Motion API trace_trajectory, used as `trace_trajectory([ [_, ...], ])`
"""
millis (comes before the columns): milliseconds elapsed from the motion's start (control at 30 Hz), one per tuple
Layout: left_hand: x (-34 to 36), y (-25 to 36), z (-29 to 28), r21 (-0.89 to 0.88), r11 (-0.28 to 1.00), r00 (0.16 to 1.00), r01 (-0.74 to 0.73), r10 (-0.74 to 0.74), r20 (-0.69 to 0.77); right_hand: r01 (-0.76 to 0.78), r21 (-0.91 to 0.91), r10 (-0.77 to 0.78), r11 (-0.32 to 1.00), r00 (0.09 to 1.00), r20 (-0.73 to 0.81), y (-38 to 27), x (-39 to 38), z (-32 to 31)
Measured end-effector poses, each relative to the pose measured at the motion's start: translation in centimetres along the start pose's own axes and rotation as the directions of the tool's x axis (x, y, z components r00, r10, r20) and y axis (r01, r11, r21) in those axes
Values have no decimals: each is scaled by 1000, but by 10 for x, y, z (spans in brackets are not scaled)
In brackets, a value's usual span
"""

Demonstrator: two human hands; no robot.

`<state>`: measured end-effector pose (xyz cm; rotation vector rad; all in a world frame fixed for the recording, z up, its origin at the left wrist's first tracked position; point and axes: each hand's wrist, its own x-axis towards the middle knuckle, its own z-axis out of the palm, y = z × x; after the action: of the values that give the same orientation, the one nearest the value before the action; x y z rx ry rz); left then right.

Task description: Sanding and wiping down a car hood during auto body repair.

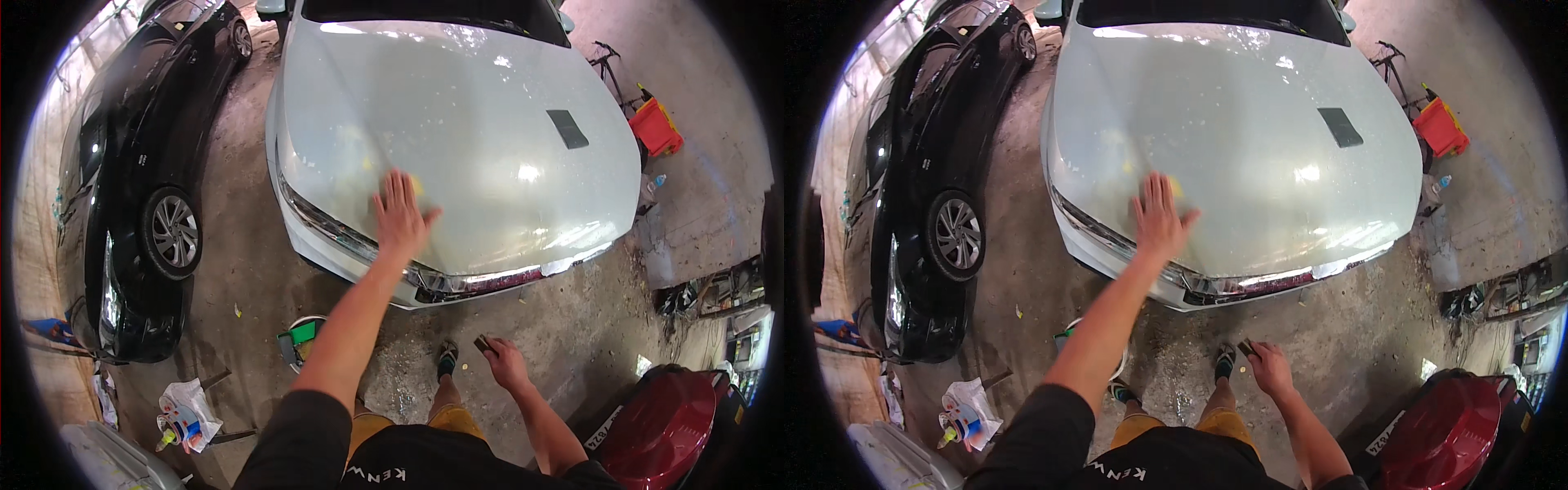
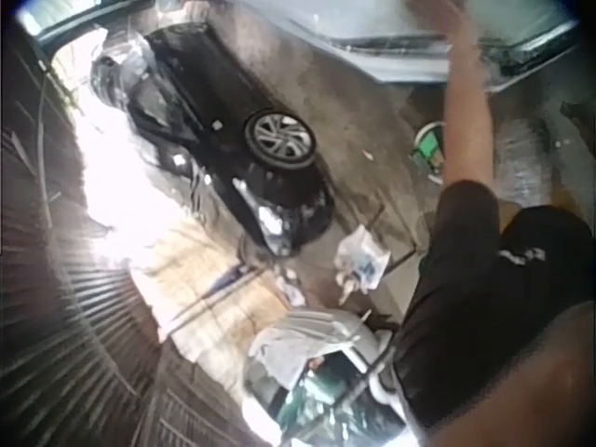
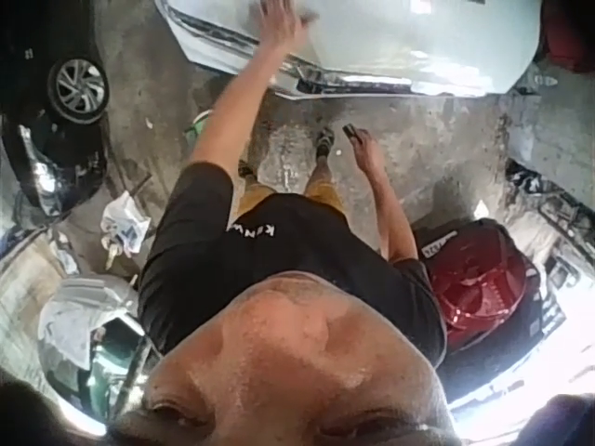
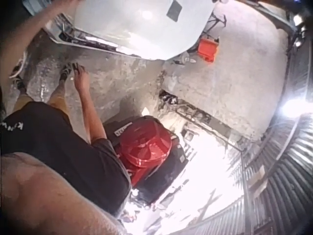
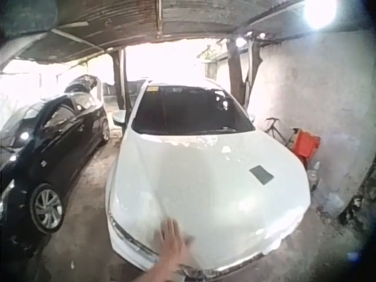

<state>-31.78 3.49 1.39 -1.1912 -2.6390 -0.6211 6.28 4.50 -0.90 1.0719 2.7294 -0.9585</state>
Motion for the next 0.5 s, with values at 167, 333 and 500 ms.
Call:
trace_trajectory([
  [167,77,-25,0,9,980,980,197,-197,18,-91,83,99,992,990,-103,28,-33,-15],
  [333,26,10,2,-27,978,979,205,-205,-7,-194,100,202,976,976,-79,41,-46,-27],
  [500,-51,33,-1,2,995,991,96,-96,90,-92,41,95,995,993,-70,27,-15,-21],
])
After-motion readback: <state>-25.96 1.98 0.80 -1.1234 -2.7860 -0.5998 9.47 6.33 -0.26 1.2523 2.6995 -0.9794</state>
